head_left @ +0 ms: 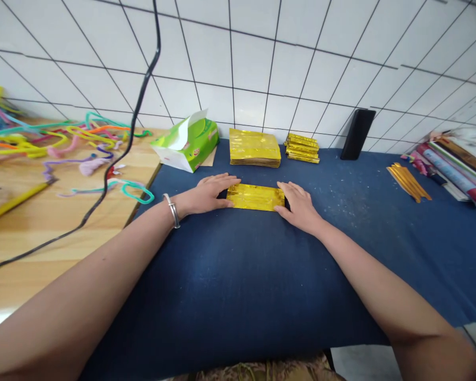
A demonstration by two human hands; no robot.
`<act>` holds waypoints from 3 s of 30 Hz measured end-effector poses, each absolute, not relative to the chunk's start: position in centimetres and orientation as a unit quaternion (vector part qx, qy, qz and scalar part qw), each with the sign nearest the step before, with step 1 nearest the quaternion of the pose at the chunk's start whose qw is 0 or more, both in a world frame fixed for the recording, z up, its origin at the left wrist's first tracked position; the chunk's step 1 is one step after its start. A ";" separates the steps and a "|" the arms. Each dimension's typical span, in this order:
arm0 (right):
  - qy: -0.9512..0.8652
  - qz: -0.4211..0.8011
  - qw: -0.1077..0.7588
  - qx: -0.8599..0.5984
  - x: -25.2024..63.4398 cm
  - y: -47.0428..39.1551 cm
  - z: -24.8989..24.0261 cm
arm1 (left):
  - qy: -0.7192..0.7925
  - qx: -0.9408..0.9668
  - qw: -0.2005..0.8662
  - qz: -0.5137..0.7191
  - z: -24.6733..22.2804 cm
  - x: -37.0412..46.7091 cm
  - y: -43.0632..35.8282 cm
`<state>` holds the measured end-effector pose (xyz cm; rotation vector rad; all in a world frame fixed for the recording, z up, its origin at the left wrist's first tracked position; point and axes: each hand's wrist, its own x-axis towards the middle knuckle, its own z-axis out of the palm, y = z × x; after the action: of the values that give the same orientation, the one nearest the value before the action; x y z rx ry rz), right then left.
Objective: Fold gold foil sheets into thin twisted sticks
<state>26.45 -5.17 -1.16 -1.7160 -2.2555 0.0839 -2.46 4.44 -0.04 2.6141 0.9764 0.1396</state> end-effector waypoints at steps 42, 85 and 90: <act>-0.837 0.050 0.307 -0.450 26.9 -5.6 -0.2 | 0.245 0.940 0.135 0.196 0.7 -1.3 2.7; -0.748 0.152 0.205 -0.613 24.8 -7.7 0.2 | 0.404 0.907 0.095 0.067 1.9 -2.5 -2.4; -0.743 0.155 0.192 -0.623 24.7 -7.2 0.1 | 0.398 0.911 0.063 0.082 2.4 -2.3 -2.7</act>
<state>24.65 -7.17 0.05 -1.7478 -2.0844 0.4352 -2.30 -2.65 2.35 2.7539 1.2039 0.2482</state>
